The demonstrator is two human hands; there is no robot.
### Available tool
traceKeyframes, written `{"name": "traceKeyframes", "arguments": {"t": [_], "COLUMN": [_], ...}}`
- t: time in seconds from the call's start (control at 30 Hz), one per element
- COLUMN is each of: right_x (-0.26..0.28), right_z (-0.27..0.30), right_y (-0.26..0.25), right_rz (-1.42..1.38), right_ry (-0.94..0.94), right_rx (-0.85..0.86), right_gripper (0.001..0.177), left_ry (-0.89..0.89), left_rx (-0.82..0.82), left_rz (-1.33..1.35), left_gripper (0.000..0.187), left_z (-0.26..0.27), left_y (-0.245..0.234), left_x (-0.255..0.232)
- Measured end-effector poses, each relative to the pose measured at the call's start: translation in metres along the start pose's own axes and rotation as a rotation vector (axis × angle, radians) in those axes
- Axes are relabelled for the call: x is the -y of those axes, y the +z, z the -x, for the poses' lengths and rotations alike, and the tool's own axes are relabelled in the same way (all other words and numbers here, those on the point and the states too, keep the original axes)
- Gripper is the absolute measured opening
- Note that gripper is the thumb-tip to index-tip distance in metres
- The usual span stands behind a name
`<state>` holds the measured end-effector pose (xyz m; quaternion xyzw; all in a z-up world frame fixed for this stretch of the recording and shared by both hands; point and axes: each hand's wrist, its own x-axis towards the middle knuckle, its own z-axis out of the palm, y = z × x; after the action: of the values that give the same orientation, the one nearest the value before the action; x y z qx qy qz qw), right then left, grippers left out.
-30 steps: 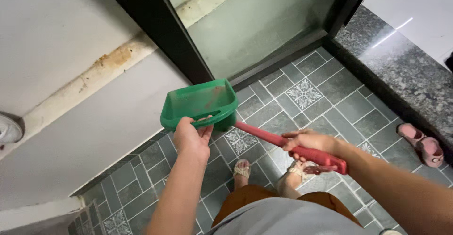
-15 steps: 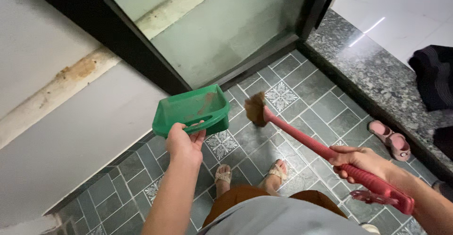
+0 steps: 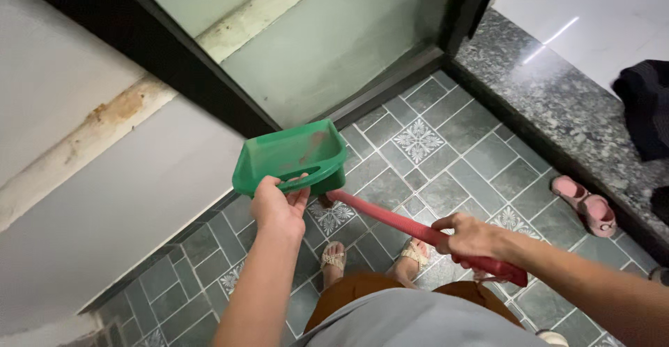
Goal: The person sweeps debris into a dustpan and then organizes several pairs of shoes on the tiled floor.
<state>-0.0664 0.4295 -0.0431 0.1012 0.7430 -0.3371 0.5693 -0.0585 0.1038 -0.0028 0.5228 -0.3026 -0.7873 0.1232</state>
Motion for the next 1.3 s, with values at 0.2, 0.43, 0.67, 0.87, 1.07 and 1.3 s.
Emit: {"name": "traceKeyframes", "arguments": {"t": [0.2, 0.43, 0.67, 0.87, 1.07, 1.3], "right_x": [0.009, 0.027, -0.021, -0.088, -0.101, -0.076], "right_z": [-0.022, -0.079, -0.136, -0.118, -0.022, 0.018], "right_y": [-0.015, -0.047, -0.083, -0.140, -0.105, -0.058], "right_rz": [-0.134, -0.319, -0.688, -0.636, -0.689, -0.745], "right_ry": [-0.002, -0.064, 0.008, 0.166, 0.106, 0.001], "right_rx": [0.049, 0.074, -0.091, -0.205, -0.406, -0.284], "right_gripper": [0.064, 0.057, 0.030, 0.032, 0.024, 0.055], "left_ry": [0.035, 0.029, 0.046, -0.003, -0.042, -0.036], "left_rx": [-0.010, -0.045, -0.039, 0.000, 0.088, 0.151], "left_rz": [-0.003, 0.059, 0.022, -0.035, -0.087, -0.174], "left_gripper": [0.034, 0.031, 0.030, 0.032, 0.033, 0.035], "left_z": [-0.001, -0.002, -0.004, 0.001, 0.000, 0.009], "left_y": [-0.015, -0.013, -0.004, 0.017, 0.044, 0.063], "left_x": [0.000, 0.012, 0.023, 0.035, 0.048, 0.057]}}
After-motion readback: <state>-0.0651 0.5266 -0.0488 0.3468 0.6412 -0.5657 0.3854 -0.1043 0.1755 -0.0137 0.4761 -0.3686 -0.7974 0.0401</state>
